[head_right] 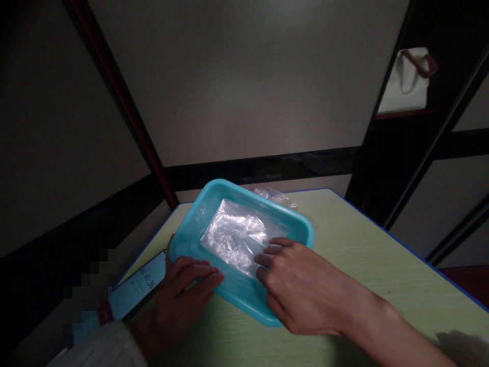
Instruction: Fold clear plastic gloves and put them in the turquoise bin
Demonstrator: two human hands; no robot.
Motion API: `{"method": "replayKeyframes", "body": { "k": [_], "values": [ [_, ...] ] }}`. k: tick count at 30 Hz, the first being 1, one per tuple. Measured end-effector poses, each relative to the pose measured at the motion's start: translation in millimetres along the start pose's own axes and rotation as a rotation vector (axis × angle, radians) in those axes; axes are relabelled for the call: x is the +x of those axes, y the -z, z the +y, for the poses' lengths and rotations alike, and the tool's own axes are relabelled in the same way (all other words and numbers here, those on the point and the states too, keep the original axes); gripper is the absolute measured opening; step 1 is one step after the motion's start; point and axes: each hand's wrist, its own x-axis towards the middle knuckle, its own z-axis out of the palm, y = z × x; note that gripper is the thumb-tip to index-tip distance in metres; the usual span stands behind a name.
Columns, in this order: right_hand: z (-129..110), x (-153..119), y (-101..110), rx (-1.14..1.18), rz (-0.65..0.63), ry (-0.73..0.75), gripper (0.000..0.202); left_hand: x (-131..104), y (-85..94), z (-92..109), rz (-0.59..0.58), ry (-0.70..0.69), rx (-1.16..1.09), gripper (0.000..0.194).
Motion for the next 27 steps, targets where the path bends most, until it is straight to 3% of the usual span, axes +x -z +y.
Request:
{"method": "replayKeyframes", "body": {
  "k": [3, 12, 17, 27],
  "values": [
    [-3, 0, 0, 0.006, -0.086, -0.015, 0.02, -1, -0.6, 0, 0.009, 0.014, 0.001, 0.025],
    [-5, -1, -5, -0.083, -0.009, -0.083, 0.019, 2, 2.7, 0, 0.001, 0.011, -0.009, 0.019],
    [-8, 1, -7, -0.131, -0.115, -0.098, 0.012, 3, 3.5, 1, -0.017, 0.015, -0.006, 0.018],
    [-12, 6, -6, -0.18, -0.213, -0.107, 0.023, 8, 4.1, 4, 0.015, 0.003, -0.013, 0.022]
  ]
}}
